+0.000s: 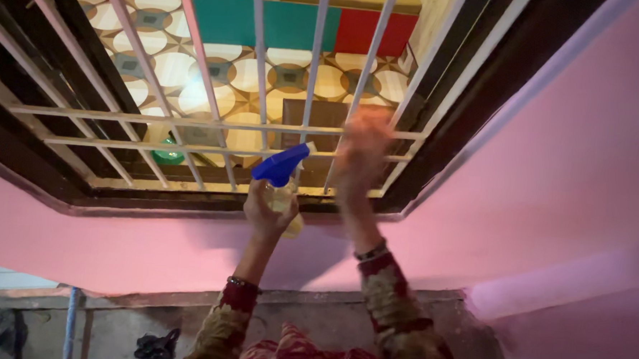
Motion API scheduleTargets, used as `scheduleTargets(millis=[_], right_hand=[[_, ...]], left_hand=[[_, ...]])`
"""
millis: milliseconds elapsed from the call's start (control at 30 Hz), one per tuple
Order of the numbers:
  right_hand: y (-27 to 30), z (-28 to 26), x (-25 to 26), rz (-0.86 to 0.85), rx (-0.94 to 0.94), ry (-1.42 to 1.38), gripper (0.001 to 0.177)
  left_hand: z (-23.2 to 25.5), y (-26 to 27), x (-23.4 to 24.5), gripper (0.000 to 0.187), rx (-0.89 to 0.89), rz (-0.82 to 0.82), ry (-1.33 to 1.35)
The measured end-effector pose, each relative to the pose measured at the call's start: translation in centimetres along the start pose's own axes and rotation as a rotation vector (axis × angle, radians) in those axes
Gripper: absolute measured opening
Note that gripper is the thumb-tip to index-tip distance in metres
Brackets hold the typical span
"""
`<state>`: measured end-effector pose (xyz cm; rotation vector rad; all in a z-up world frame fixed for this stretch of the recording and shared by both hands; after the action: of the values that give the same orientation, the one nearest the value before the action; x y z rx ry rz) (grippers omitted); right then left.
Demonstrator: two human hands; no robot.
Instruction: The person sprays a cleaning solution from a spray bottle onto a metal window grille and wipes it with a cloth. The person moves from an indoor area to an outdoor balcony and continues cleaning the grille bars systematically.
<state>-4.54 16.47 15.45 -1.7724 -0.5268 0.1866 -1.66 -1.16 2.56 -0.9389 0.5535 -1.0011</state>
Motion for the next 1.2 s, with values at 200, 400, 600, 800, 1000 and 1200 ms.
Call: scheduleTargets(millis=[200,400,600,800,1000,1200], right_hand=[[-1.1,1.5,3.8,-0.310,-0.189,-0.102,0.033],[1.0,2.2,2.9,0.018,-0.128,-0.205,0.034],[3.8,2.5,4.8,-0.211,-0.001,0.030,0.026],[8.0,6.9,3.8,-0.110,-0.557,-0.287,0.024],[6.7,5.1,7.8,-0.135,-0.097,-0.076,0.027],[-4.4,8.7,11.0,0.206,0.032,0.162,0.029]], left_hand=[[-0.3,0.1,-0.1,0.072,0.021,0.000,-0.013],[0.4,-0.1,-0.4,0.068,0.061,-0.044,-0.102],[2.2,0.3,-1.9,0.069,0.033,-0.027,-0.057],[3.4,1.4,-5.4,0.066,0.112,-0.089,-0.074],[3.2,0.2,-5.3,0.066,0.108,-0.098,0.025],[3.3,-0.6,-5.9,0.071,0.072,-0.158,-0.011]])
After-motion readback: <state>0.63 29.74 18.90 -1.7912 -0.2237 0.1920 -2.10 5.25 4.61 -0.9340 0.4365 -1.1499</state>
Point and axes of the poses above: each hand's wrist, its own y-axis away from the middle knuckle, its own x-axis out of the back of the hand, z = x × y, the point moved 4 cm from there along -y, towards the middle knuckle, and after that the axes turned 3 degrees about -x, right-handed, at the moved point
